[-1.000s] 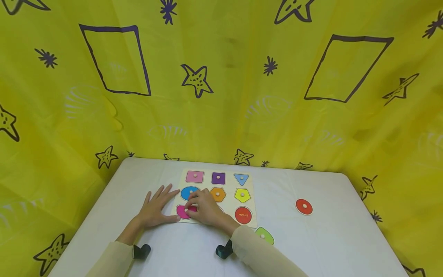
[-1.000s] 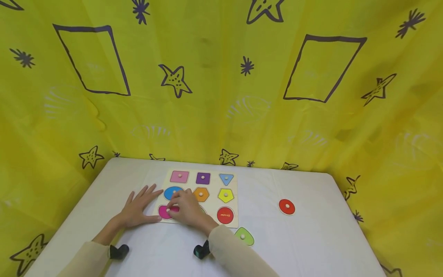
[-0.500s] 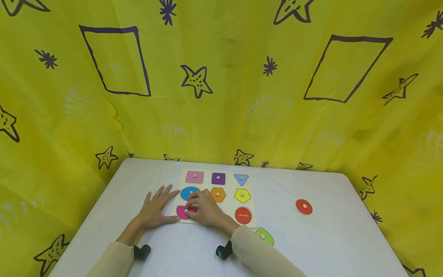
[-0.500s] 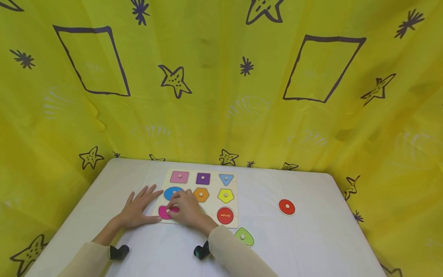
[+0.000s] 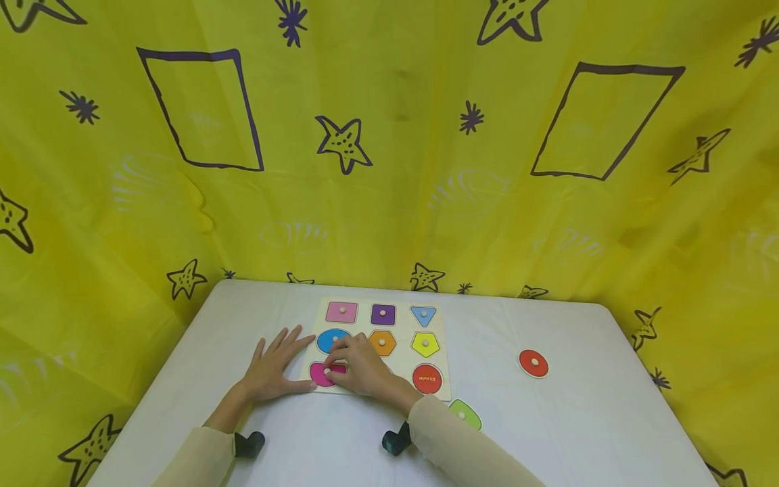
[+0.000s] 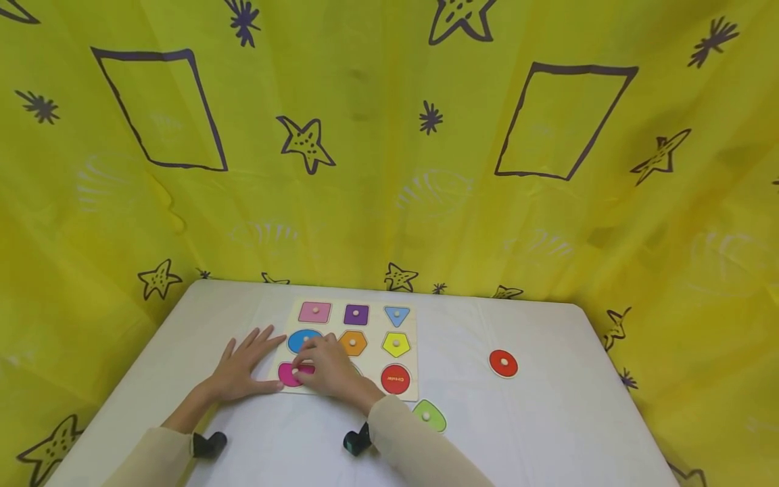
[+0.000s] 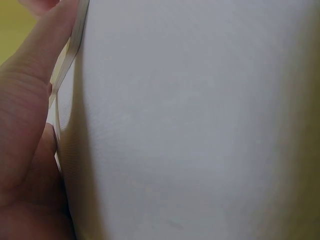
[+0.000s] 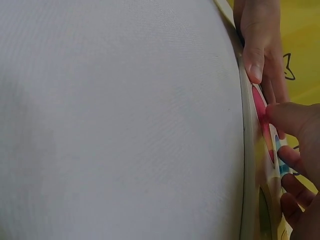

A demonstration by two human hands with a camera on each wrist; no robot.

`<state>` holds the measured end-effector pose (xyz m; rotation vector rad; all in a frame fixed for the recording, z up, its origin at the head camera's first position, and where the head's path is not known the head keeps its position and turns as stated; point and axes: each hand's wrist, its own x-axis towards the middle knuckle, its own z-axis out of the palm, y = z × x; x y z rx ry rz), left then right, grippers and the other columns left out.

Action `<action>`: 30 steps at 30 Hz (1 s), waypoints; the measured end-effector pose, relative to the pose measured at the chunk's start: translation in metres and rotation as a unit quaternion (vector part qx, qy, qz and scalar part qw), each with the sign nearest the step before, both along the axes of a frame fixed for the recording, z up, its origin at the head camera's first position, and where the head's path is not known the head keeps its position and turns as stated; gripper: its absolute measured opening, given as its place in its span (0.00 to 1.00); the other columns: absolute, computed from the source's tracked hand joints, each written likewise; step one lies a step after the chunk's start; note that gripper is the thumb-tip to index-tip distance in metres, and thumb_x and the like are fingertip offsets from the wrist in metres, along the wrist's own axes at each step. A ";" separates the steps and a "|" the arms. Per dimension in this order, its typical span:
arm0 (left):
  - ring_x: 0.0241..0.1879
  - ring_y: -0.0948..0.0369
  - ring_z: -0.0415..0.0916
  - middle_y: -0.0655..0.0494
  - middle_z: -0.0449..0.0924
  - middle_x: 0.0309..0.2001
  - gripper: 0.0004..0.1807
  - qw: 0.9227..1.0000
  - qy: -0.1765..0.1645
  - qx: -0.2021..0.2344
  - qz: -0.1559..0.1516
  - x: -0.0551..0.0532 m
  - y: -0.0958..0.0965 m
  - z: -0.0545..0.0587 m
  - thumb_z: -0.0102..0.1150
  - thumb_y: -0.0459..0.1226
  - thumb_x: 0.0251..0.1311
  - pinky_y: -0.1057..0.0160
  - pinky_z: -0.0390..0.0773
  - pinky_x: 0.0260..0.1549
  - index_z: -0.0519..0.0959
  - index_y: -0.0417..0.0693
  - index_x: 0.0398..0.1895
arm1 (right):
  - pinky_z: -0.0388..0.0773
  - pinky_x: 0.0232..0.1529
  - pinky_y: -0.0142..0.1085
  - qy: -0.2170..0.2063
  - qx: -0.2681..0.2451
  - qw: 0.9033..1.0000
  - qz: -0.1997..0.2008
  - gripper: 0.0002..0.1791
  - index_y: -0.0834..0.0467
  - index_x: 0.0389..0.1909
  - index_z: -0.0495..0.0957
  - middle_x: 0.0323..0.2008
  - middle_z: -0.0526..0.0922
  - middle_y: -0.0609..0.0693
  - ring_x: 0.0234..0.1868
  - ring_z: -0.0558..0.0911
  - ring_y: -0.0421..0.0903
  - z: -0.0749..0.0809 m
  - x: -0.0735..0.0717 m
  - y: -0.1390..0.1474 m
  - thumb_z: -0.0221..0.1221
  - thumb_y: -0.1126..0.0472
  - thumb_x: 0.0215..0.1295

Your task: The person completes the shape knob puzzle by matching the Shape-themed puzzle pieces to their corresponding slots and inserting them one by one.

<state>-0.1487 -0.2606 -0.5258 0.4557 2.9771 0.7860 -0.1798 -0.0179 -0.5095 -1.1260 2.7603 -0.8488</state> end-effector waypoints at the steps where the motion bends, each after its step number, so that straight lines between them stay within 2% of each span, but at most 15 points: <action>1: 0.78 0.33 0.42 0.38 0.54 0.79 0.54 1.000 0.002 -0.001 0.000 0.000 0.000 -0.002 0.70 0.67 0.47 0.21 0.32 0.67 0.66 0.57 0.77 | 0.73 0.53 0.32 0.001 -0.004 1.000 0.004 0.09 0.44 0.46 0.90 0.55 0.82 0.44 0.56 0.73 0.43 0.000 0.000 0.001 0.69 0.52 0.67; 6: 0.79 0.35 0.41 0.40 0.53 0.80 0.54 1.000 -0.001 -0.005 0.003 0.000 -0.001 -0.006 0.69 0.69 0.47 0.22 0.31 0.68 0.65 0.59 0.78 | 0.73 0.51 0.32 -0.013 -0.025 0.999 0.016 0.11 0.44 0.49 0.88 0.54 0.82 0.43 0.56 0.73 0.42 0.005 0.001 0.013 0.69 0.52 0.67; 12: 0.78 0.34 0.40 0.39 0.52 0.80 0.56 1.000 -0.012 -0.009 0.010 -0.002 0.001 -0.005 0.70 0.68 0.46 0.23 0.29 0.68 0.65 0.58 0.78 | 0.76 0.58 0.38 -0.038 -0.034 0.998 0.027 0.14 0.44 0.55 0.85 0.56 0.80 0.41 0.60 0.72 0.42 0.017 0.004 0.038 0.66 0.54 0.70; 16: 0.79 0.35 0.40 0.40 0.52 0.80 0.55 1.000 -0.018 -0.017 0.015 -0.002 0.003 -0.002 0.71 0.67 0.46 0.24 0.30 0.69 0.65 0.58 0.78 | 0.74 0.61 0.39 -0.036 -0.037 0.998 0.038 0.16 0.47 0.56 0.84 0.54 0.81 0.43 0.60 0.73 0.42 0.025 0.005 0.059 0.67 0.54 0.69; 23: 0.79 0.36 0.39 0.41 0.51 0.81 0.55 0.999 -0.033 -0.015 0.020 -0.002 0.004 0.005 0.73 0.64 0.47 0.25 0.29 0.70 0.64 0.58 0.79 | 0.76 0.54 0.40 -0.053 -0.038 0.998 0.020 0.18 0.52 0.57 0.84 0.55 0.82 0.44 0.55 0.72 0.44 0.038 0.009 0.099 0.69 0.56 0.68; 30: 0.79 0.36 0.40 0.42 0.52 0.81 0.54 0.999 -0.026 -0.022 0.022 -0.002 0.002 0.003 0.73 0.64 0.47 0.25 0.30 0.70 0.65 0.58 0.78 | 0.77 0.56 0.43 -0.039 -0.051 0.998 0.013 0.19 0.55 0.56 0.84 0.54 0.83 0.46 0.57 0.73 0.47 0.042 0.015 0.135 0.70 0.59 0.66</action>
